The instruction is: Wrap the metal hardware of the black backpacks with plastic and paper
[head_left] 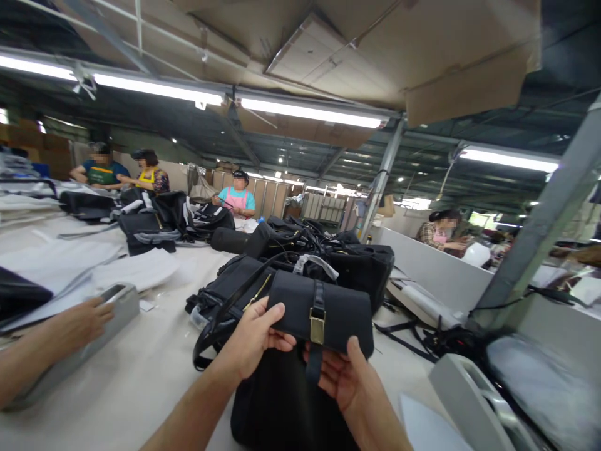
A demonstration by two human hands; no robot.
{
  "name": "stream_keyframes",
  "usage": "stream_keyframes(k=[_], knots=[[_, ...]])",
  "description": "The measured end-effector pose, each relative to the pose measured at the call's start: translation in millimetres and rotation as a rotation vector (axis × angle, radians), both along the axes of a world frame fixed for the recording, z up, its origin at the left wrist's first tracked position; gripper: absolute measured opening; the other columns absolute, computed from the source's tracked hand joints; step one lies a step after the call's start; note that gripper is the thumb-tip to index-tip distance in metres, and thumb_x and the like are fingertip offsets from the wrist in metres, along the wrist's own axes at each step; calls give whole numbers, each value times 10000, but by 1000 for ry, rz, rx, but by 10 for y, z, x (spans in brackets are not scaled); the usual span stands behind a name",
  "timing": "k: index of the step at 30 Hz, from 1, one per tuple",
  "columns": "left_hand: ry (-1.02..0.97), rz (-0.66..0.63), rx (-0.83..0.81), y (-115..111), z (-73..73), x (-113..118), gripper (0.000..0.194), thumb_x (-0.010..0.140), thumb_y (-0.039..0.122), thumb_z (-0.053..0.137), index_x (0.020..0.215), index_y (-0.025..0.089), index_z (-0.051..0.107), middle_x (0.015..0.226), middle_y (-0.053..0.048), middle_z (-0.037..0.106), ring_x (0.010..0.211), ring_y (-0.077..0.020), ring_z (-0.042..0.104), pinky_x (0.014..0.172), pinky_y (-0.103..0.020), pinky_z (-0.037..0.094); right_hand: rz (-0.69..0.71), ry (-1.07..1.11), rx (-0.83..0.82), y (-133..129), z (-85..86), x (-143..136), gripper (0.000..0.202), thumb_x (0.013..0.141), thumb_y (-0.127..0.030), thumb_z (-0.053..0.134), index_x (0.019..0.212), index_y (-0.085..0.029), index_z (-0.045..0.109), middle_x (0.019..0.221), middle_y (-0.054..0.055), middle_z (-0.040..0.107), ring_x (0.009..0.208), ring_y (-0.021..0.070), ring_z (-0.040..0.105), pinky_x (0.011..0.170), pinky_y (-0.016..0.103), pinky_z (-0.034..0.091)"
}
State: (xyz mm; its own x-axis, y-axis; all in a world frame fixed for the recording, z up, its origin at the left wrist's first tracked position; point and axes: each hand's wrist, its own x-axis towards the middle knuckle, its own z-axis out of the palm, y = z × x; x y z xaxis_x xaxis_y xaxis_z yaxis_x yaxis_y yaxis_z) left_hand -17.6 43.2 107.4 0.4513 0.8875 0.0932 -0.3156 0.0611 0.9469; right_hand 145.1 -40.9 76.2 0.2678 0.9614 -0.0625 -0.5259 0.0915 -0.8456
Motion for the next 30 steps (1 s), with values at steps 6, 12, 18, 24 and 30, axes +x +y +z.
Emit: stream_keyframes(k=[6,12,18,24,30], knots=[[415,708,581,-262,145,-148,176,774,326,657,782,237,505,679,30,503,604,-157,500,577,-255,361,-159,148,83,150,138,-227,427,568,-374,904,888,-188,692,885,44,783,780,229,727,691,333,582],[645,424,612,-329,188,83,462,548,455,841,685,244,452,605,39,482,610,-206,517,612,-269,292,-104,194,118,136,32,-266,423,608,-411,878,933,-186,729,966,62,778,897,245,720,851,392,565],[742,331,638,-205,198,209,445,542,462,830,619,234,457,569,28,496,656,-251,598,637,-288,381,-14,255,95,148,-57,-223,380,551,-422,907,796,-173,758,852,64,786,853,237,727,830,362,576],[591,-63,432,-96,245,70,274,675,333,692,629,214,450,523,50,529,415,-150,567,354,-194,337,108,183,136,145,-71,-218,426,636,-461,859,923,-164,753,939,101,780,804,268,737,813,439,577],[517,-204,350,49,136,65,199,701,260,621,683,209,429,509,41,572,399,-134,577,365,-185,437,129,169,113,172,-184,-167,427,710,-459,812,977,-135,730,997,121,769,837,266,735,804,431,578]])
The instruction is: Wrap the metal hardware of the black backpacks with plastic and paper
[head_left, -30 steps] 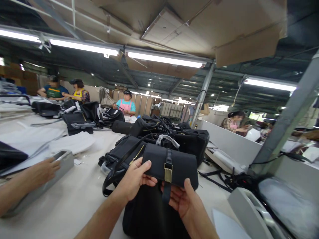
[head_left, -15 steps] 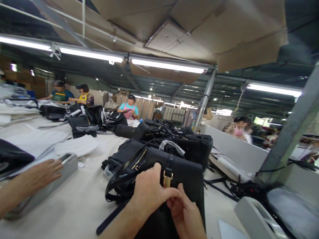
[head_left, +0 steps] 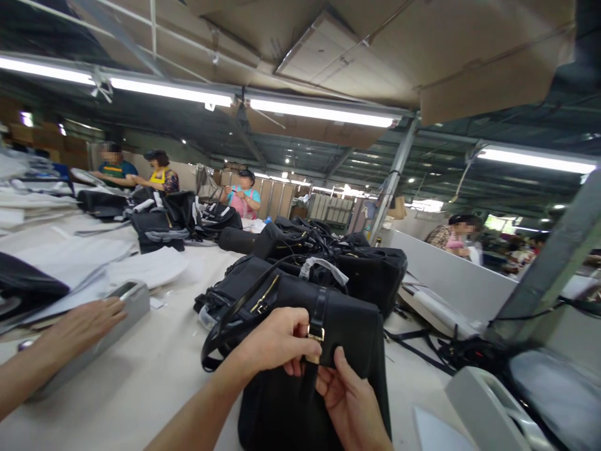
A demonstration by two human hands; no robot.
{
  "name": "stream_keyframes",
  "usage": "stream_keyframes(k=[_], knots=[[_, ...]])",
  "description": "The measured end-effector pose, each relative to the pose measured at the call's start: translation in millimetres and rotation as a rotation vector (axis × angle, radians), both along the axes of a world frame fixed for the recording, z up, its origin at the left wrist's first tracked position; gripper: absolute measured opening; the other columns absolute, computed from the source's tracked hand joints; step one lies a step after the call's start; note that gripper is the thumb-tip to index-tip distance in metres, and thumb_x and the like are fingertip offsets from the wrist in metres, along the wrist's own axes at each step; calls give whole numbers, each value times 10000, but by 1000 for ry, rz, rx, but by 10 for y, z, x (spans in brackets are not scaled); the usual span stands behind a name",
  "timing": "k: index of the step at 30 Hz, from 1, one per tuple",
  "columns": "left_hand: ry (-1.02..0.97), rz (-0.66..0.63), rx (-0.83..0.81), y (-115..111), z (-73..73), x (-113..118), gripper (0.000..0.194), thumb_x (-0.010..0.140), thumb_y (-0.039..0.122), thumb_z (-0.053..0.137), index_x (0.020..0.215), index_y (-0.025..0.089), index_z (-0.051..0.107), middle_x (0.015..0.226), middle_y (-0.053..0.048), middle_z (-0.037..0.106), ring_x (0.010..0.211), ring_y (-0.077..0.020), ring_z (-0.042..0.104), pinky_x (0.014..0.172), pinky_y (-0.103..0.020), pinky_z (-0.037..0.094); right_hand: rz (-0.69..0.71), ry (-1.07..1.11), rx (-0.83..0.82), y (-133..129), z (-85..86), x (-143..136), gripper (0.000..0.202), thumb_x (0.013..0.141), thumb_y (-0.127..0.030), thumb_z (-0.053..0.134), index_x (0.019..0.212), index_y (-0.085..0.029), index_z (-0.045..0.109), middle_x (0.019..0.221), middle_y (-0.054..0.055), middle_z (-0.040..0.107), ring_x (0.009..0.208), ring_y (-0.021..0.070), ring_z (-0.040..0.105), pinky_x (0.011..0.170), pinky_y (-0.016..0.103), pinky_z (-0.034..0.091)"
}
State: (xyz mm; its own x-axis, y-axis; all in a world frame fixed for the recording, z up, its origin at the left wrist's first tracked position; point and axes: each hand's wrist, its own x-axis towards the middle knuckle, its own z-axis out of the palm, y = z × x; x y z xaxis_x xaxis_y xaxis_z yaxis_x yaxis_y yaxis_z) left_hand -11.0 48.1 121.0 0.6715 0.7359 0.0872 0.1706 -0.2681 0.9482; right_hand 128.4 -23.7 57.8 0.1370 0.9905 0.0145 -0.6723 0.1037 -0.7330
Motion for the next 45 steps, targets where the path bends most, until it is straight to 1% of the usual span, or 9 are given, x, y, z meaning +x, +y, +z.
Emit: stream_keyframes(k=[5,11,16,19,21,25,30,38,45], knots=[[-9,-54,-29,11,-27,-7,92,746,253,523,789,210,453,591,36,575,495,-148,614,456,-220,475,-48,28,9,19,-4,32,383,741,-393,805,1025,-156,705,994,105,772,858,258,734,806,438,584],[173,223,404,-134,-24,37,374,591,330,772,686,211,430,604,73,466,580,-131,519,476,-207,322,-108,45,-67,-11,82,14,369,706,-328,837,993,-139,704,974,111,773,946,271,721,843,400,590],[49,38,160,-77,-102,66,138,804,287,557,745,200,468,583,61,531,445,-112,546,406,-184,372,-90,30,-93,-14,75,50,384,707,-306,832,999,-99,694,988,141,766,838,260,738,730,365,618],[17,36,185,-65,-136,18,174,914,272,389,802,197,499,505,74,494,390,-105,515,393,-179,383,-133,66,-148,-36,115,39,361,713,-268,814,990,-71,690,929,156,771,716,229,738,651,312,614],[-27,81,356,-98,-144,-40,228,949,235,347,856,189,550,563,61,532,435,-93,534,464,-186,434,-159,72,-180,-63,173,20,307,766,-242,755,995,-49,687,890,168,771,686,220,735,633,296,610],[-65,101,967,-182,-152,-147,287,973,163,371,976,186,656,867,-27,642,774,-128,635,719,-219,505,-125,46,-239,-123,295,-3,231,814,-212,681,938,-19,701,782,165,765,649,205,728,602,265,598],[135,86,1512,-193,-114,-170,268,997,199,382,974,158,646,792,-13,610,655,-144,592,540,-244,448,-139,2,-190,-189,364,3,260,712,-242,777,888,-60,715,793,130,770,696,229,734,637,308,605],[291,-44,1719,-215,75,-152,303,990,184,358,791,168,586,713,9,579,532,-146,534,431,-306,342,-106,-64,-186,-260,381,-10,390,621,-334,832,895,-83,713,811,120,773,766,264,739,575,287,581],[324,-221,1837,-119,80,-119,239,942,145,405,769,163,569,733,-16,572,523,-147,514,402,-303,336,-116,-94,-203,-217,278,-3,443,555,-376,868,856,-105,690,817,124,772,775,282,736,613,333,585]])
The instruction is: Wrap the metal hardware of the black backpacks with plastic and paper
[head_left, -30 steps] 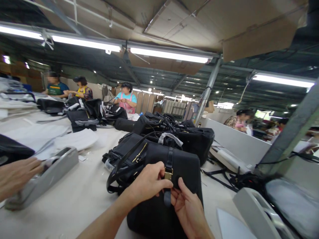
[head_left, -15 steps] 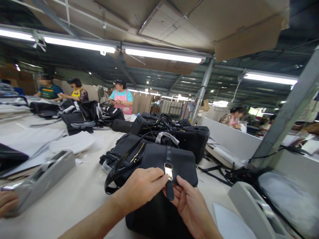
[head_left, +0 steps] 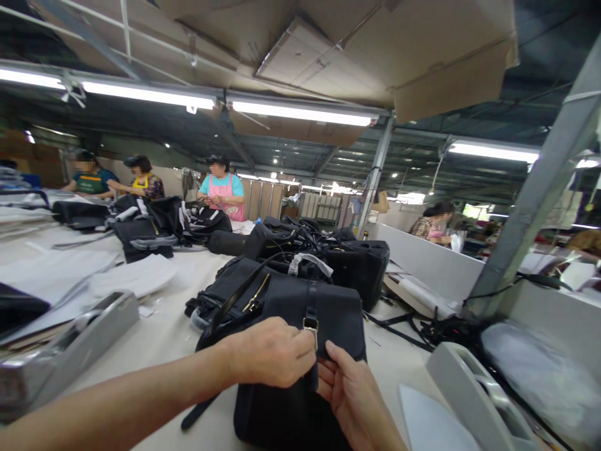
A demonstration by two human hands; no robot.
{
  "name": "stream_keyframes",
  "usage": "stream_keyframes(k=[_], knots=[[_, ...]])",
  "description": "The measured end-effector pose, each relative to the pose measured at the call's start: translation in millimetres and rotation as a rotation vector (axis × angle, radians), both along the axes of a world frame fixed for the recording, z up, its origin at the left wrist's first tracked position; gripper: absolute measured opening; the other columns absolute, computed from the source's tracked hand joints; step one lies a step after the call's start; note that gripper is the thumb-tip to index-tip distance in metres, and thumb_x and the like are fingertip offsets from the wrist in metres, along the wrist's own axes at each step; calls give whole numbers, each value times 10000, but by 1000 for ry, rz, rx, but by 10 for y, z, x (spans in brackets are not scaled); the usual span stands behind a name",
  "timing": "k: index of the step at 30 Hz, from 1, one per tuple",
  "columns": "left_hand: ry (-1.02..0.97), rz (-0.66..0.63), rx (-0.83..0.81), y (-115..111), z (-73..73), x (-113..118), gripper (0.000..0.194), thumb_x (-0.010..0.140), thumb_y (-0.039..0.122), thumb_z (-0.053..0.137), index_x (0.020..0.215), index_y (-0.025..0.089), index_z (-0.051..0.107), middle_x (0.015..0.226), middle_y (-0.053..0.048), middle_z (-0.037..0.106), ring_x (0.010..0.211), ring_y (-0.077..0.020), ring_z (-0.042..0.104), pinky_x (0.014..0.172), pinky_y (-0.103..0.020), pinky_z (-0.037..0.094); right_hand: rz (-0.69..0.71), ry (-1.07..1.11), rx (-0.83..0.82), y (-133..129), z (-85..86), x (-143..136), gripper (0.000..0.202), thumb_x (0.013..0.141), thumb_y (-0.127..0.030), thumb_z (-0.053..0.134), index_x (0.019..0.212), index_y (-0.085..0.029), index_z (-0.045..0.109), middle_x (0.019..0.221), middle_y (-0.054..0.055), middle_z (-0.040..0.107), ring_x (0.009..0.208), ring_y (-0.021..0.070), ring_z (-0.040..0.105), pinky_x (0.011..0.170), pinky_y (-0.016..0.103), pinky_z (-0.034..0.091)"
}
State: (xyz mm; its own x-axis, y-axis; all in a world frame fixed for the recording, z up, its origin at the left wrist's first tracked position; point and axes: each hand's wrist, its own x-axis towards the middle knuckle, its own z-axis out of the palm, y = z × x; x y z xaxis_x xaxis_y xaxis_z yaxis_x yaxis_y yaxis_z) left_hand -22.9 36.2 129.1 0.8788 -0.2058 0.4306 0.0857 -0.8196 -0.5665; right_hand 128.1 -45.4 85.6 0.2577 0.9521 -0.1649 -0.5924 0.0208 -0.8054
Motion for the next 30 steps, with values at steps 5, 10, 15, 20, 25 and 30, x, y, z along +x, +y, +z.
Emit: stream_keyframes(k=[5,10,15,20,25,30], knots=[[89,29,-16,65,19,52,190,934,146,436,814,162,582,754,-13,586,528,-147,541,412,-304,356,-12,-47,15,5,-90,-11,402,619,-397,833,867,-122,678,763,99,765,766,273,734,610,324,572],[106,71,-80,80,41,123,153,926,138,467,828,154,584,780,-17,591,558,-150,559,410,-294,347,-46,-146,14,7,-120,-20,438,679,-445,784,936,-108,676,830,116,768,738,246,732,575,288,549],[21,260,-246,17,-51,166,129,919,139,468,834,176,558,814,-16,593,611,-157,585,429,-256,365,-76,-204,31,68,-180,-10,547,700,-491,763,1049,-81,669,882,138,768,753,251,730,595,300,554],[-326,387,-587,-96,-400,146,157,897,102,419,828,193,527,799,-3,582,649,-148,599,551,-245,459,-141,-287,18,167,-280,-72,610,712,-557,727,1064,-61,673,932,152,767,800,273,733,660,338,581],[-693,314,-828,-183,-709,219,188,888,99,364,815,205,500,794,-11,572,696,-146,592,626,-251,471,-202,-369,25,247,-380,-128,587,698,-604,711,971,-84,709,899,131,772,794,287,735,661,352,596],[-903,258,-965,-210,-746,293,181,882,111,362,797,208,488,787,-17,573,708,-153,577,650,-265,474,-240,-397,15,274,-477,-139,570,698,-628,701,922,-104,723,774,102,767,789,307,735,672,374,595]])
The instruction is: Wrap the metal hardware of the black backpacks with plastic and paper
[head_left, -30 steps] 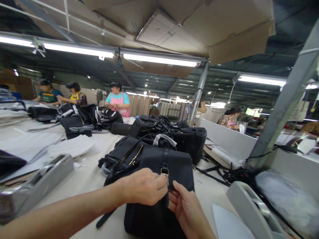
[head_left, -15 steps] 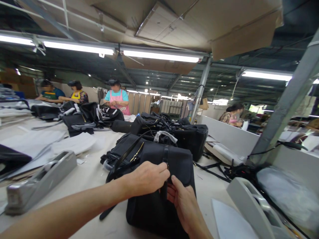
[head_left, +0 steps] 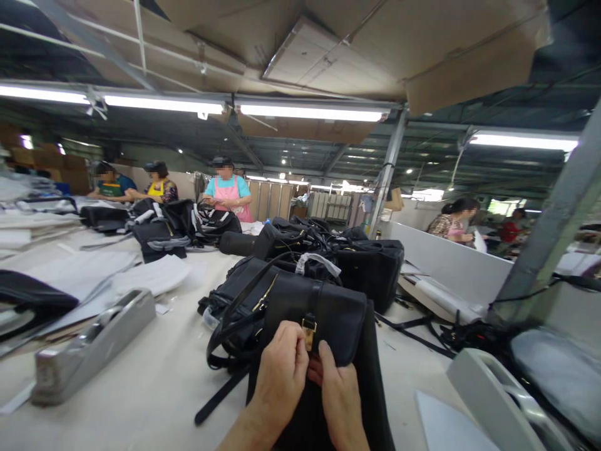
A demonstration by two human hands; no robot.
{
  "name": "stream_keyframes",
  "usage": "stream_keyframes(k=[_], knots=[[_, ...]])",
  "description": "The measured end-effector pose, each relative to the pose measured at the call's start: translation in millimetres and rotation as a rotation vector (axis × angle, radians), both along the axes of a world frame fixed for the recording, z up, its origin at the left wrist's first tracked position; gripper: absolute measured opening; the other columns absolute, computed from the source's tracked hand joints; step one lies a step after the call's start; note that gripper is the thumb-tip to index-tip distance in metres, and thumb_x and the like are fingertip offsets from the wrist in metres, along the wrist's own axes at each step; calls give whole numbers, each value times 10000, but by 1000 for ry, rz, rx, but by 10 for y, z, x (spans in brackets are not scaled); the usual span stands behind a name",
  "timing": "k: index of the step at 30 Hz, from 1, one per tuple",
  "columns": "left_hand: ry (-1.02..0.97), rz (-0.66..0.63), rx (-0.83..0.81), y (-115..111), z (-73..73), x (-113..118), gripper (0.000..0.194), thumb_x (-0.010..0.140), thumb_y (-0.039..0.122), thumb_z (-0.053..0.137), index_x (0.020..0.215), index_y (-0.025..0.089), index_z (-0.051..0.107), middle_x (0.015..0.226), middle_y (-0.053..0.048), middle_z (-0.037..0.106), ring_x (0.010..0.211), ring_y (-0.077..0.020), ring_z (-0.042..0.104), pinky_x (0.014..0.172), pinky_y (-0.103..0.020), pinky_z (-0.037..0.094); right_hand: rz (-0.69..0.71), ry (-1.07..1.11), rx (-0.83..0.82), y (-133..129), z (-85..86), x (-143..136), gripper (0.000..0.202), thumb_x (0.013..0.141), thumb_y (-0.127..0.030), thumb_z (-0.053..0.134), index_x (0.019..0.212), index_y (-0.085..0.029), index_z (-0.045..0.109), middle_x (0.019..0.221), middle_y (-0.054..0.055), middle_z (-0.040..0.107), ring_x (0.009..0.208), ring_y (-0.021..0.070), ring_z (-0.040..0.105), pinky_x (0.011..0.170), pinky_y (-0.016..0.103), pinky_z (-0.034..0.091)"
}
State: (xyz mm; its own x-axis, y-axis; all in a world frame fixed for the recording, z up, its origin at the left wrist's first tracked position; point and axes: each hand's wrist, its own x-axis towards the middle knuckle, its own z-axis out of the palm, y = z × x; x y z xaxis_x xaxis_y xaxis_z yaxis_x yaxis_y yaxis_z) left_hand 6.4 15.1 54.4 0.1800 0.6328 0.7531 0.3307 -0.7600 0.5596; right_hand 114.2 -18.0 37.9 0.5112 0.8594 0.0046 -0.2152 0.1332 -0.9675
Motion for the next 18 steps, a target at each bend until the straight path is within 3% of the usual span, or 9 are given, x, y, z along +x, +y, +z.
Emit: stream_keyframes(k=[4,8,12,15,18], knots=[[-92,43,-119,-11,5,-102,195,910,166,375,815,204,541,734,-11,581,677,-164,579,628,-274,469,-9,50,-28,2,-34,6,544,710,-610,709,909,-104,716,772,111,766,807,309,736,677,364,588],[4,32,-227,-47,23,-147,213,921,233,425,765,193,563,726,-12,582,656,-161,571,610,-275,452,4,71,-26,-14,-21,-14,511,716,-584,721,876,-99,724,824,120,774,797,300,735,714,369,591],[100,103,-315,-68,57,-106,132,750,174,663,723,190,535,707,17,555,621,-147,547,549,-246,421,56,157,6,-49,1,-34,531,679,-576,758,927,-107,731,897,112,779,827,294,735,755,360,588],[126,-3,-208,-67,85,-151,122,759,77,611,768,186,556,750,11,576,662,-136,577,586,-228,458,96,187,16,-70,16,-8,581,657,-583,772,969,-95,719,911,118,778,842,294,734,752,361,586],[230,-129,59,-40,92,-249,196,889,78,476,935,184,635,861,-32,617,752,-132,619,668,-221,501,120,179,-9,-86,43,30,650,642,-601,774,998,-62,701,891,140,776,811,296,735,694,358,584]])
